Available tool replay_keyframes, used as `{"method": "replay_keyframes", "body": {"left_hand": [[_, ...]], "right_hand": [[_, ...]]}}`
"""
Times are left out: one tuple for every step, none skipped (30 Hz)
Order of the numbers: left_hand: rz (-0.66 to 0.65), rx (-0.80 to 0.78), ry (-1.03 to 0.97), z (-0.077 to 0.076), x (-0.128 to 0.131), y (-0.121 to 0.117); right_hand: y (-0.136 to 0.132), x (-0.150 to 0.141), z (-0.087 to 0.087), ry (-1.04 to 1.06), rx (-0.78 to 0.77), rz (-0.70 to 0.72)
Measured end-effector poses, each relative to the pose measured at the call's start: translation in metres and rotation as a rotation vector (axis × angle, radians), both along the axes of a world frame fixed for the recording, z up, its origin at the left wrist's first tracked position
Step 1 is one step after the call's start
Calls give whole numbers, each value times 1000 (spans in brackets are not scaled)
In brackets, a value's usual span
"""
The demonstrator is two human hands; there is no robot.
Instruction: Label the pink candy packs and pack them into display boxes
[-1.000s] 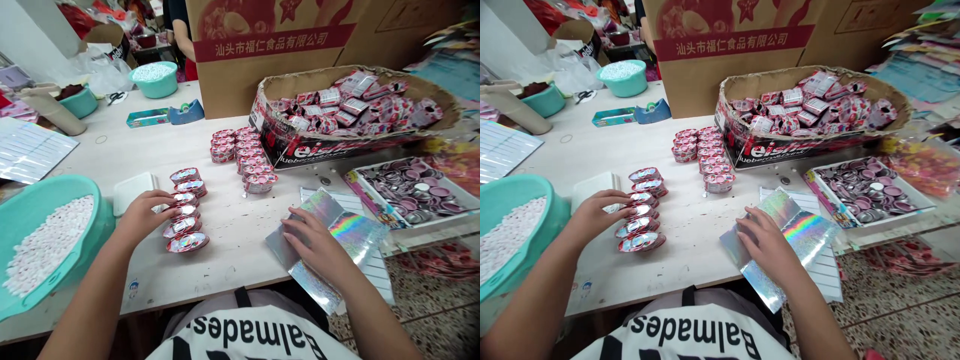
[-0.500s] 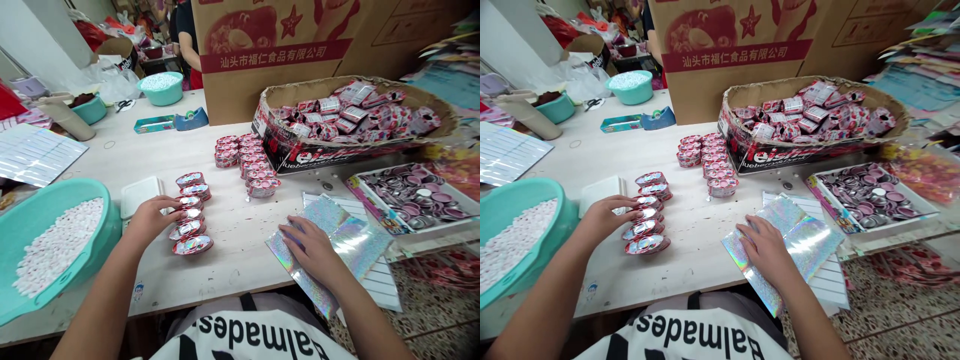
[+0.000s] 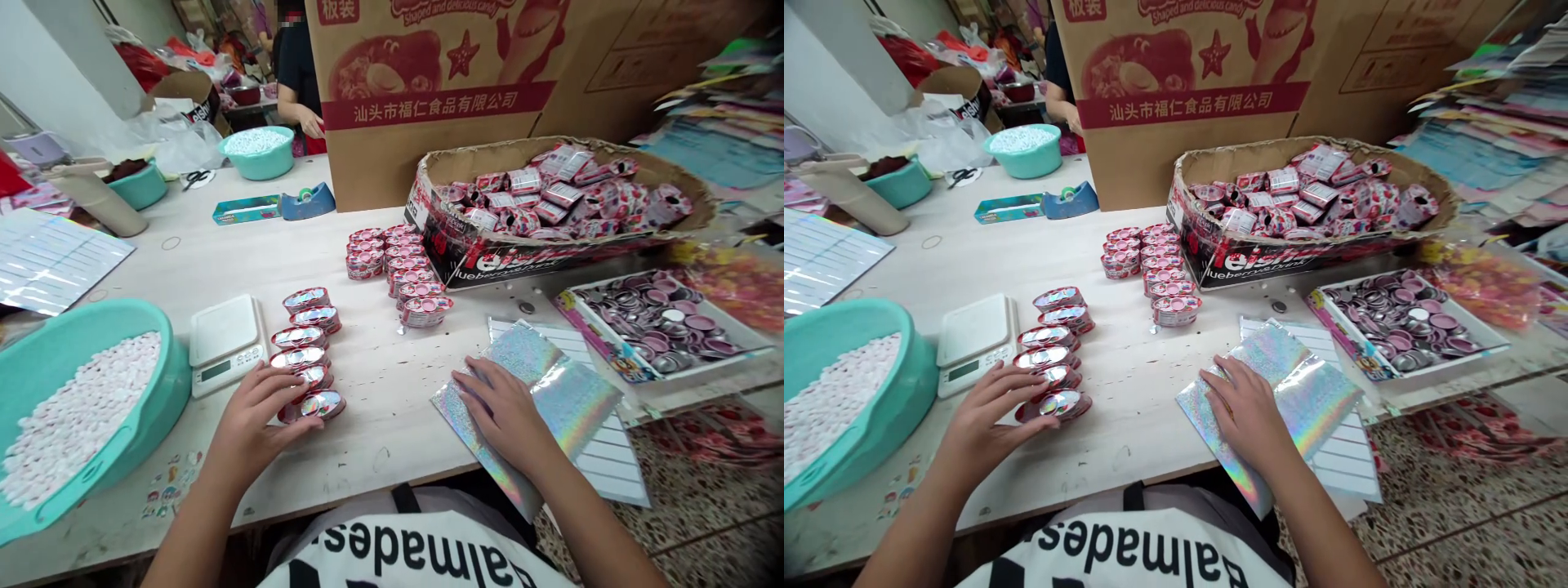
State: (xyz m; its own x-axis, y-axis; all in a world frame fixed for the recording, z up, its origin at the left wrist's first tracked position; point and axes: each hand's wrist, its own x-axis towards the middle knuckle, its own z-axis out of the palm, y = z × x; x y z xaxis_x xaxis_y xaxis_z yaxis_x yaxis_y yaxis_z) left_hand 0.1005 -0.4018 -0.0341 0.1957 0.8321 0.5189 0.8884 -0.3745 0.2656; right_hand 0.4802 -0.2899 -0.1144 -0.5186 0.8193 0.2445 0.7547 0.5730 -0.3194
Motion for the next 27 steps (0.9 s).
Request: {"method": "replay_keyframes", "body": {"left_hand": [[5,13,-7,-3,1,-1],[12,30,-23,-6,2,-1],[22,44,-36,-9,2,-1],[30,54,-45,-10,2,-1],[35,59,-52,-11,2,-1],[36,59,-60,-12,2,-1],[34,57,-68,-12,2,-1],[31,56,-72,-13,2,-1],[28,59,-73,-13,3,-2],[26,67,-70,-14,3,-2],[23,81,-67,-15,3,-2],[20,98,-64,-16,3,-2],[17,116,-63,-17,3,-2],[16,132,-65,-19,3,-2],[15,145,-70,-21,2,-1],[13,154,-74,-23,2,-1],[12,159,-80,-25,1,0],[8,163,-86,-27,-1,1],[0,166,-93,-28,-2,1],[-7,169,-100,-30,-4,2],[-14,171,-107,-32,-6,2],[-19,173,-111,-34,-8,2],[-26,175,-108,-36,-10,2],[-27,176,-92,-38,-12,2],[-7,174,-69,-40,-13,1],[38,168,-52,-42,-13,1],[100,152,-51,-45,-13,0]], "right_hand": [[1,1,0,-3,-4,8],[1,1,1,-6,-10,15],[2,2,2,-8,-16,23],[3,2,2,-10,-23,29],[3,2,3,-13,-28,30],[4,2,3,-14,-29,27],[4,1,3,-16,-28,22],[5,0,3,-16,-26,17],[6,0,3,-15,-25,14],[7,-1,3,-8,-24,14],[8,-3,4,7,-24,20],[10,-4,7,25,-26,28],[13,-6,12,44,-33,37],[16,-9,19,60,-41,47],[19,-13,29,71,-45,60],[23,-17,41,74,-42,81],[28,-23,54,73,-27,112],[33,-30,68,73,-3,150],[39,-37,81,73,28,194],[45,-45,93,72,58,234],[53,-54,103,68,81,264],[62,-62,110,60,95,281],[72,-71,115,46,101,283],[82,-79,116,24,99,276],[93,-86,115,-3,89,259],[102,-91,111,-33,70,230],[111,-96,105,-65,41,194]]}}
